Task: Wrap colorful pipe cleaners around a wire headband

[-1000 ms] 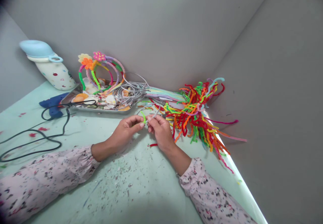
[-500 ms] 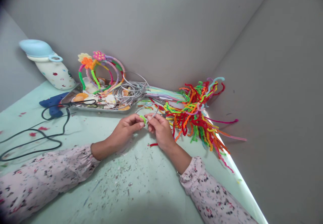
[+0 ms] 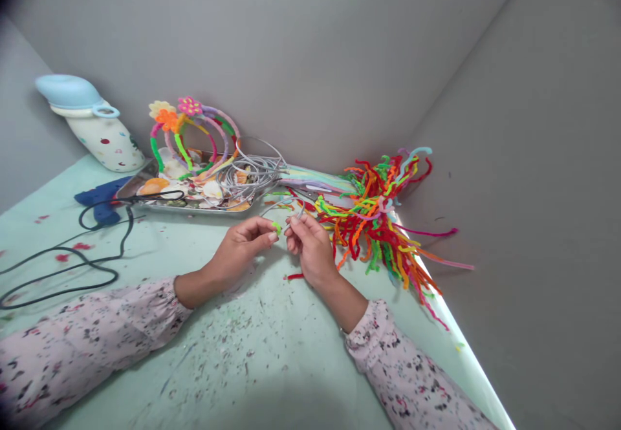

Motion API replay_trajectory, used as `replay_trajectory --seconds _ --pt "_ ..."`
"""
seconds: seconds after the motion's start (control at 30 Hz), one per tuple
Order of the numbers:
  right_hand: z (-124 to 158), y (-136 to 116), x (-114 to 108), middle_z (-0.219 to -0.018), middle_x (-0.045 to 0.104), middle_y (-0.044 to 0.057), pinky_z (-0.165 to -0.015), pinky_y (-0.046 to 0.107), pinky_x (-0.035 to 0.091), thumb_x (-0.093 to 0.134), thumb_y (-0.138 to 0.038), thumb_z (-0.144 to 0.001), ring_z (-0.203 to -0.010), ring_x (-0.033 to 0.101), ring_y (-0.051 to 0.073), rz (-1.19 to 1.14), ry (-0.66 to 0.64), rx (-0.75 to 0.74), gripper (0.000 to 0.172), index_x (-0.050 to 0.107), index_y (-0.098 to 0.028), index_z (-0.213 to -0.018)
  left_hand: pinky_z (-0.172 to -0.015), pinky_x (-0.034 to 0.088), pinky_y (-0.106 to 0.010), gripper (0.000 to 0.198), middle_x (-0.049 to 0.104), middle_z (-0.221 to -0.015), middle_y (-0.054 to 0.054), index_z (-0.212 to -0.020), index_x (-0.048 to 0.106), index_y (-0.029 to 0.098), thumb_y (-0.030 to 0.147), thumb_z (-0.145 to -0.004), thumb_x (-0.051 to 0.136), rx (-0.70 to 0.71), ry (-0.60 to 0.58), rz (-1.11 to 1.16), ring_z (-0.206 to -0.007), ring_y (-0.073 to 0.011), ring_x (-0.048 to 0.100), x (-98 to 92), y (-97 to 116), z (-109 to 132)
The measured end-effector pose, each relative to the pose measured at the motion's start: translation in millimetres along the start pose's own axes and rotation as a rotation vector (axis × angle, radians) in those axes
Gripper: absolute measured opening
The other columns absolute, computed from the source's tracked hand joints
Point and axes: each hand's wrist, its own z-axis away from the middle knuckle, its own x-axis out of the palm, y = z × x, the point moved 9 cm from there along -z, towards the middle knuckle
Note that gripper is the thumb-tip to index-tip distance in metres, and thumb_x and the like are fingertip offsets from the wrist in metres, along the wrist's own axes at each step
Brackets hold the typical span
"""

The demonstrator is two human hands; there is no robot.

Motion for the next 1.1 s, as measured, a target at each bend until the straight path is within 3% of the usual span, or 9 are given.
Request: replay_trajectory --seconds 0.2,0.4,0.57,0.77,1.1 --pt "1.1 -1.9 0.4 -0.063 0.056 -0.005 -0.041 0.018 0.03 0.067 -0.038 -0.076 -0.045 0.044 0.004 0.032 0.009 -0.009 0.021 0.06 -0.018 -0.077 -0.07 0.04 -0.026 0.012 0.065 -0.083 -0.003 -0.085 0.067 0.015 0.025 -0.079 0.063 0.019 -0.028 -0.045 -0.076 -0.0135 0.053 1.7 5.5 0.5" --pt "1.6 -0.9 0.1 -0.063 0.055 -0.005 -0.042 0.018 0.03 0.065 -0.038 -0.078 -0.046 0.046 0.005 0.043 -0.003 -0.007 0.02 0.059 -0.019 -0.076 -0.067 0.039 -0.026 0.016 0.06 -0.077 -0.001 -0.087 0.064 0.016 0.031 -0.08 0.062 -0.001 -0.035 -0.006 -0.07 -0.0123 0.05 3.7 5.6 1.4" --pt "3.0 -0.4 2.7 -0.063 0.056 -0.004 -0.043 0.019 0.031 0.064 -0.04 -0.078 -0.047 0.046 0.006 0.095 -0.033 0.0 0.021 0.059 -0.019 -0.075 -0.066 0.039 -0.028 0.028 0.057 -0.068 -0.002 -0.072 0.062 0.016 0.04 -0.084 0.056 -0.043 -0.037 -0.02 -0.066 -0.0138 0.049 4.0 1.3 -0.5" --pt "5.0 -2.1 6.1 -0.052 0.052 -0.005 -0.045 0.02 0.031 0.063 -0.04 -0.081 -0.046 0.042 0.007 0.18 -0.064 -0.026 0.022 0.06 -0.02 -0.073 -0.064 0.039 -0.028 0.027 0.056 -0.065 -0.002 -0.067 0.061 0.017 0.039 -0.082 0.059 -0.067 -0.057 -0.047 -0.064 -0.0138 0.048 3.8 -4.4 -3.5" --pt "4.4 -2.1 3.7 -0.048 0.05 -0.006 -0.043 0.021 0.029 0.064 -0.04 -0.079 -0.042 0.039 0.007 0.186 -0.034 -0.018 0.024 0.059 -0.02 -0.069 -0.059 0.037 -0.024 0.031 0.053 -0.062 0.0 -0.067 0.058 0.015 0.041 -0.083 0.056 -0.027 -0.055 -0.175 -0.061 -0.0114 0.045 6.7 4.9 -1.7"
